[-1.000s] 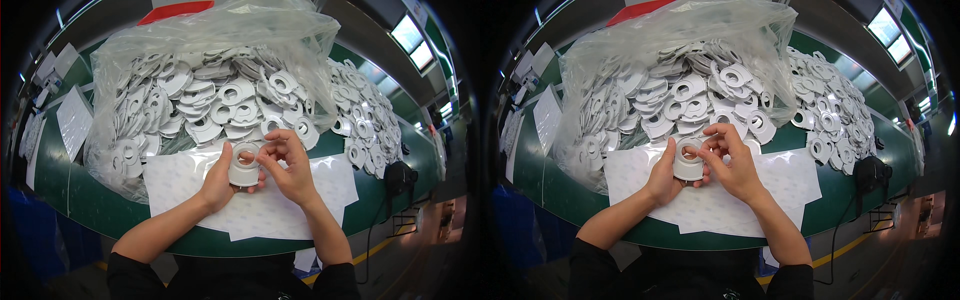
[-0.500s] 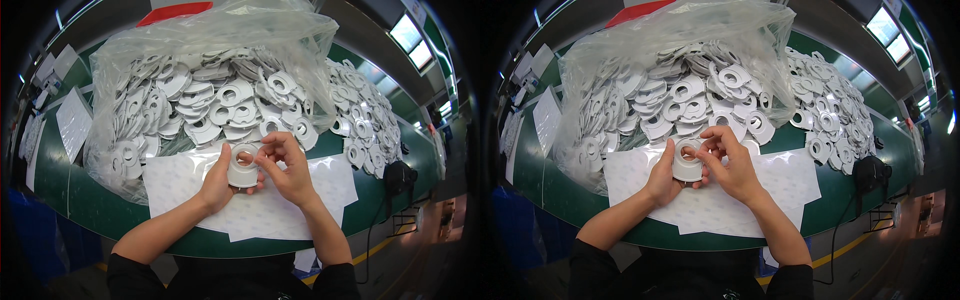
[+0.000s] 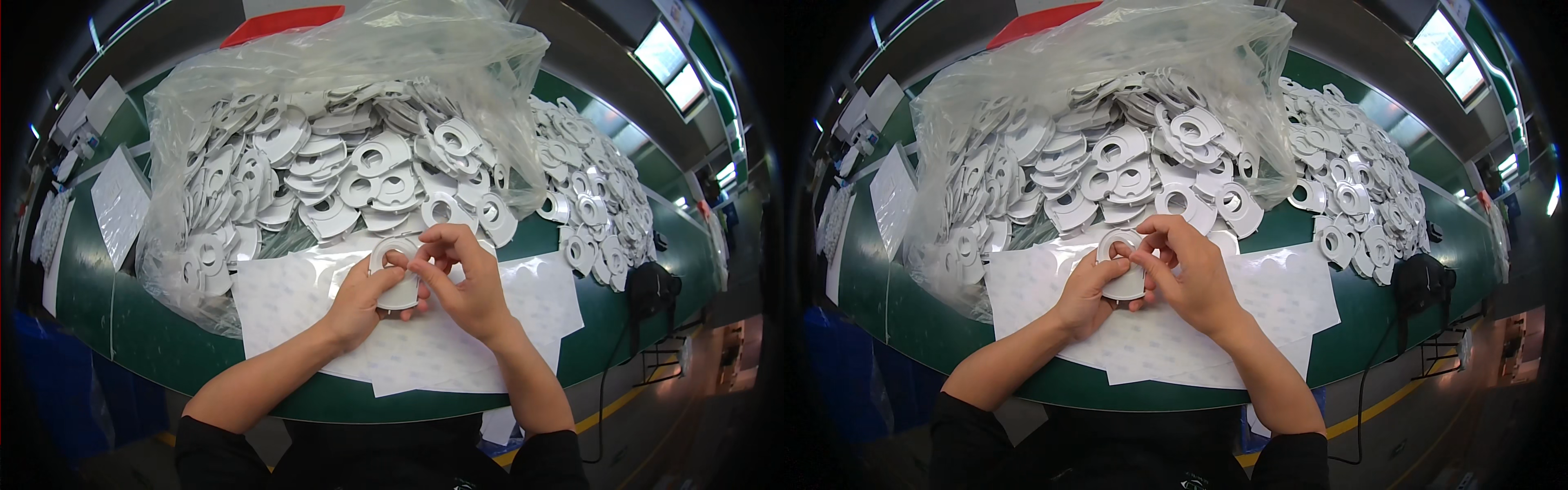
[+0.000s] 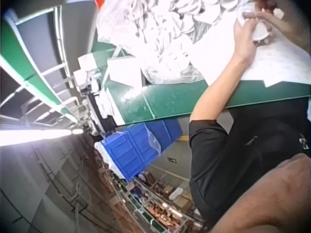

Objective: Applying circular adhesive gaskets to light fixture housing components on an assembly line.

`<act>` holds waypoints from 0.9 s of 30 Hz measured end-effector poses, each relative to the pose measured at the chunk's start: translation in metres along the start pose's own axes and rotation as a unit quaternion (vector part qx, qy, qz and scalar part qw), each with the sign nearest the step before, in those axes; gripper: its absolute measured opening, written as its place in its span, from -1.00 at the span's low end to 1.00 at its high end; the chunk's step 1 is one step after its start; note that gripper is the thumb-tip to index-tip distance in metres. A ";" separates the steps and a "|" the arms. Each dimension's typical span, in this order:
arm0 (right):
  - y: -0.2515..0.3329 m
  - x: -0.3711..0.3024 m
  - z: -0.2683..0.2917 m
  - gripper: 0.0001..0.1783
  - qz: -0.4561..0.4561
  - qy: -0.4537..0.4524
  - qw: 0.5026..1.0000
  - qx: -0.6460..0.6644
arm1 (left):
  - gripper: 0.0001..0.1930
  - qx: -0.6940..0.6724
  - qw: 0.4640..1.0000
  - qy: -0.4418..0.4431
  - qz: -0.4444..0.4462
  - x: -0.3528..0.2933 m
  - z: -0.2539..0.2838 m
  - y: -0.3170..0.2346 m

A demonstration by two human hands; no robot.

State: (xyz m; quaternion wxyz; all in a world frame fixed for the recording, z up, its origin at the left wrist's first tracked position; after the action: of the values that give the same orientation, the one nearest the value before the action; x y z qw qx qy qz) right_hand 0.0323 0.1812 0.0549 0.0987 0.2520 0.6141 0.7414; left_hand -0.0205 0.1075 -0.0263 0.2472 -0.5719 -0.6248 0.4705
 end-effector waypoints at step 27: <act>0.009 -0.002 0.014 -0.84 0.039 -0.078 0.986 -0.141 | -0.80 0.057 0.998 0.019 -0.029 -0.001 -0.005 -0.002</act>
State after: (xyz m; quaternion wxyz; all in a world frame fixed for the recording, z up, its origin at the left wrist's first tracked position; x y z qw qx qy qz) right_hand 0.0421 0.1907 0.0644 0.1524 0.3161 0.4834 0.8020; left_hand -0.0170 0.1088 -0.0219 0.3045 -0.5478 -0.6085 0.4867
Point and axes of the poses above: each hand's wrist, its own x-axis towards the middle knuckle, its own z-axis out of the back of the hand, y = z × x, the point moved 10 cm from there along x, towards the middle knuckle, and after that the axes turned 13 degrees about x, right-handed, at the moved point
